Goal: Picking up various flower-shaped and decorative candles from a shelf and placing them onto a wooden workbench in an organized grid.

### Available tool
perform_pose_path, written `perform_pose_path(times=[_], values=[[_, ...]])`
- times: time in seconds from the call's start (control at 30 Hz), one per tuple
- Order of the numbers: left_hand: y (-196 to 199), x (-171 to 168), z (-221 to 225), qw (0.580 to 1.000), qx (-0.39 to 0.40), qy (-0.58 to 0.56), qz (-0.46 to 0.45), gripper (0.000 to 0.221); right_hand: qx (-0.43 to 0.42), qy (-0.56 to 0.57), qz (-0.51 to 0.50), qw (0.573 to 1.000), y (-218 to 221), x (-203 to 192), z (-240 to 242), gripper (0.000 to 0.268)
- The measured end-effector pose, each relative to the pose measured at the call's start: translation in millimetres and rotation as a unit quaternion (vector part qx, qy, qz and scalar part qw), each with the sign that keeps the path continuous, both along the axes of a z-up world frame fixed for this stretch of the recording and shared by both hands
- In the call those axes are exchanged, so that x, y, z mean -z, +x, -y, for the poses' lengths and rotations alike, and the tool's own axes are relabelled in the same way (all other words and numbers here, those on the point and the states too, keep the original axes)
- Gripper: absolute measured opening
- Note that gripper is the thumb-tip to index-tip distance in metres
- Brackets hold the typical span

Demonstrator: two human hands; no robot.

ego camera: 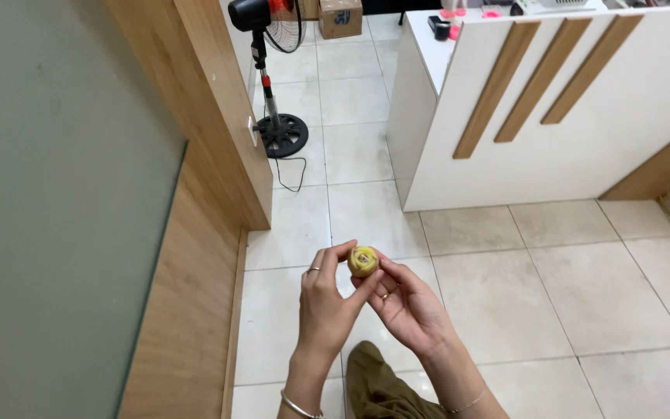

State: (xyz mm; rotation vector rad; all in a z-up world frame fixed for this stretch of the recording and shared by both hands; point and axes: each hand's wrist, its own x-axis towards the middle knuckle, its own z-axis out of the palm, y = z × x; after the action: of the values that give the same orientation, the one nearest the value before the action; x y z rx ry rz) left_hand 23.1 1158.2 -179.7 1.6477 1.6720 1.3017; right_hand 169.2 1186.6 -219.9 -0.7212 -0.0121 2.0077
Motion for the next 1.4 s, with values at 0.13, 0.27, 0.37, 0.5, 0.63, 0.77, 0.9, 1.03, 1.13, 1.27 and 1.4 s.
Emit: perform_pose_path(times=[0.13, 0.27, 0.37, 0.5, 0.63, 0.77, 0.9, 1.03, 1.13, 1.27, 1.4], values=[[-2.1, -2.1, -90.8, 1.000, -0.014, 0.007, 0.017, 0.051, -0.039, 0.068, -0.019, 0.997, -0.7, -8.6, -96.9, 0.042], [-3.5, 1.3, -170.7, 0.999, -0.013, 0.033, -0.001, 0.049, -0.017, 0.036, -0.001, 0.999, -1.7, 0.3, -173.6, 0.041], [-7.7, 12.0, -221.8, 1.000, -0.004, 0.016, 0.022, 0.047, -0.010, 0.039, 0.014, 0.999, -7.5, 8.8, -219.1, 0.041], [-27.4, 26.0, -289.1, 1.000, -0.019, 0.011, -0.004, 0.045, -0.003, 0.022, -0.004, 1.000, -27.6, 23.3, -281.6, 0.042], [-54.1, 40.0, -367.3, 1.000, -0.024, -0.007, -0.007, 0.045, 0.008, -0.001, 0.003, 1.000, -53.6, 34.3, -354.6, 0.042], [-84.6, 45.5, -459.2, 0.999, -0.006, 0.007, -0.048, 0.046, 0.056, -0.016, -0.019, 0.998, -81.6, 42.7, -437.3, 0.042], [-117.9, 40.1, -550.3, 0.995, 0.038, 0.070, -0.064, 0.045, 0.101, 0.032, -0.030, 0.994, -113.6, 32.2, -518.7, 0.040], [-141.2, 31.6, -617.9, 0.994, 0.047, 0.070, -0.064, 0.048, 0.123, 0.011, -0.026, 0.992, -139.5, 19.9, -578.7, 0.042], [-151.4, 37.7, -659.4, 0.994, 0.059, 0.070, -0.061, 0.049, 0.142, -0.006, -0.036, 0.989, -149.2, 31.6, -616.3, 0.040], [-152.7, 50.7, -711.8, 0.995, 0.063, 0.042, -0.059, 0.049, 0.144, -0.035, -0.040, 0.988, -148.5, 45.5, -667.0, 0.037], [-152.6, 59.7, -774.3, 0.994, 0.056, 0.043, -0.079, 0.048, 0.118, -0.030, -0.094, 0.988, -138.6, 78.2, -736.0, 0.028]])
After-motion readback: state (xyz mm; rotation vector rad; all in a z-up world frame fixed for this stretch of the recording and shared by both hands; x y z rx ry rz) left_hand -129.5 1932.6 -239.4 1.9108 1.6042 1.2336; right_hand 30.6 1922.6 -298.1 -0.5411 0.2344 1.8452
